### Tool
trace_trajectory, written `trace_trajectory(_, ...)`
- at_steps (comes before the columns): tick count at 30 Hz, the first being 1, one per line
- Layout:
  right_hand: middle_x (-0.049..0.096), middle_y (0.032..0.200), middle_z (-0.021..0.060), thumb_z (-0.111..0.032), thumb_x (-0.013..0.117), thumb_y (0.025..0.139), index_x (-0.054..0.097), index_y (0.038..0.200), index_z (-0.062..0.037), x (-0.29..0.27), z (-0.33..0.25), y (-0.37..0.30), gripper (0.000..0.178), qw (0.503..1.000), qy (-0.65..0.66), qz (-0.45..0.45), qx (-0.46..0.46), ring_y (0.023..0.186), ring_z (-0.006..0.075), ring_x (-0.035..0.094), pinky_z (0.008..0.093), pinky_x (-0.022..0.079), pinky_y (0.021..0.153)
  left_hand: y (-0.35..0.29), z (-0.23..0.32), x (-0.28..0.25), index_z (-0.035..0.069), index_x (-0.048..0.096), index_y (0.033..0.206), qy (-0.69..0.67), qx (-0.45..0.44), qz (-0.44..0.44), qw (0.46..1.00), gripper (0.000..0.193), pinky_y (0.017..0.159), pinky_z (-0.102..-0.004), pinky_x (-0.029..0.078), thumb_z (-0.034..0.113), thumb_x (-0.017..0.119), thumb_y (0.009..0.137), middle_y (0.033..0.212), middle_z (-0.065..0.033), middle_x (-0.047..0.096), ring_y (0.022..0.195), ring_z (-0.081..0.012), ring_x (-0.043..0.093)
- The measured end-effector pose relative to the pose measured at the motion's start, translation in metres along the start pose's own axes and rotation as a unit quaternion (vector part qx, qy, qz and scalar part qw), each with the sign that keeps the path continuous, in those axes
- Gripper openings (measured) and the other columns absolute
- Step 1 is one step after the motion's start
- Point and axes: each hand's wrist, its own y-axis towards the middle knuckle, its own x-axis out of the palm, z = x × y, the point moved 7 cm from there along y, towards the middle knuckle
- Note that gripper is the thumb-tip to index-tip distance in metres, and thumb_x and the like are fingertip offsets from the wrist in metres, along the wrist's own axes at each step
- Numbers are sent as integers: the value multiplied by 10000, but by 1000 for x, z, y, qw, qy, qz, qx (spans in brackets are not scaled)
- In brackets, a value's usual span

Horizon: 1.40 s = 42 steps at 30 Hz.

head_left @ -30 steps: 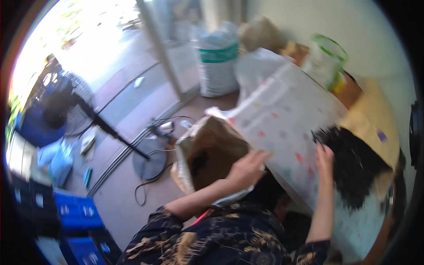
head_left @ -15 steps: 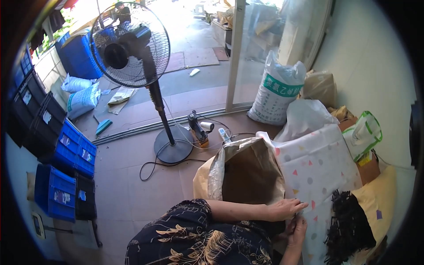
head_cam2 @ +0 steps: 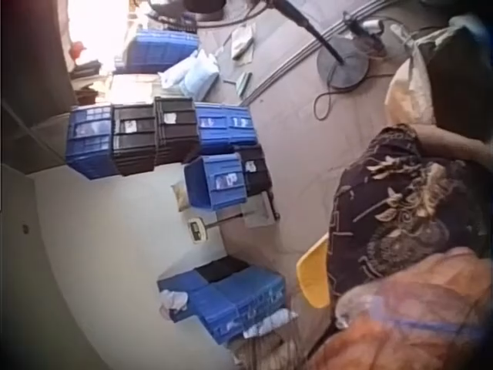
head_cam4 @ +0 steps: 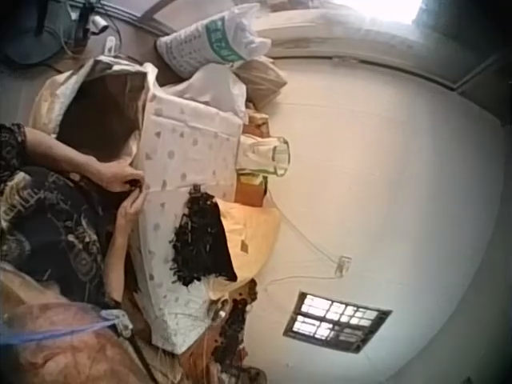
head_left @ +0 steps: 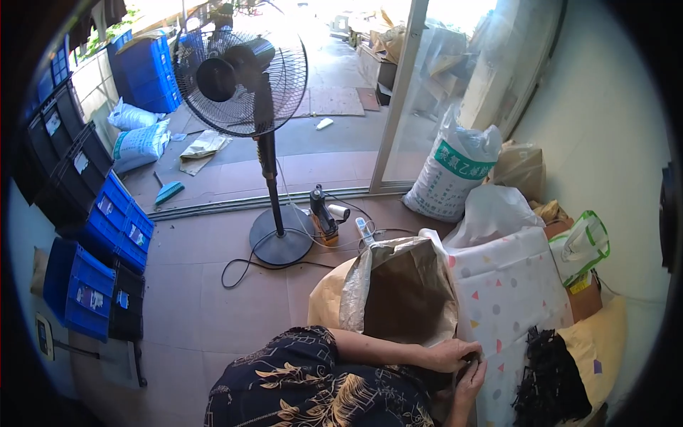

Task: Assemble small black plastic components at a manufacturing workstation.

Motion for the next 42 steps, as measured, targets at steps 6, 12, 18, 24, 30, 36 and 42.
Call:
trace_trajectory(6, 603, 949, 210, -149, 441, 980, 545, 1068, 23, 5, -40, -7, 219, 997, -3, -16, 79, 883, 249, 591, 336, 455, 791, -5, 11, -17, 57, 463, 1085, -42, -15, 6, 999, 352, 684, -440, 488, 53, 596, 759, 823, -227, 594, 799, -402, 616)
trace_trajectory(12, 579, 730, 137, -115, 473, 967, 547, 1003, 14, -1, -37, -14, 153, 994, 19, 15, 104, 677, 148, 561, 294, 458, 642, -6, 13, -10, 56, 409, 1135, -121, -95, -86, 984, 338, 614, -284, 481, -11, 551, 836, 839, -76, 552, 710, -139, 575)
trace_trajectory(18, 578, 692, 99, -131, 488, 975, 544, 992, 4, -2, -28, -25, 147, 991, 77, -3, 111, 625, 111, 532, 280, 449, 590, -10, 9, 8, 37, 386, 1107, -150, -136, -118, 972, 314, 591, -261, 484, -44, 541, 846, 804, -61, 552, 677, -102, 567)
trace_trajectory(24, 563, 716, 44, -141, 464, 992, 545, 1003, 19, 0, -23, -37, 180, 988, 92, -10, 127, 670, 69, 486, 247, 434, 610, -15, 6, 12, 26, 390, 1068, -67, -116, -129, 983, 300, 584, -289, 472, -63, 540, 823, 787, -84, 560, 669, -117, 575)
trace_trajectory(30, 572, 702, 140, -143, 476, 985, 530, 993, 7, 4, -15, -40, 159, 989, 71, 16, 130, 614, 184, 514, 301, 434, 563, -12, 20, 12, 43, 425, 1073, 86, -75, -124, 986, 320, 618, -366, 477, -23, 573, 797, 804, -176, 566, 675, -333, 596)
trace_trajectory(36, 540, 670, 128, -164, 476, 988, 514, 1021, -12, 8, -12, -36, 160, 991, 57, 43, 113, 571, 190, 480, 295, 406, 532, -9, 18, 12, 55, 444, 1074, 157, -7, -93, 983, 317, 642, -387, 477, 5, 594, 800, 832, -185, 560, 730, -357, 593)
trace_trajectory(42, 560, 742, 6, -236, 462, 1002, 482, 1129, -42, 5, -3, -35, 233, 958, 228, 62, 160, 560, 48, 463, 183, 360, 489, -5, 2, 6, 78, 487, 1114, -278, -199, -57, 938, 229, 597, -280, 462, 20, 534, 898, 887, -62, 595, 702, -184, 594)
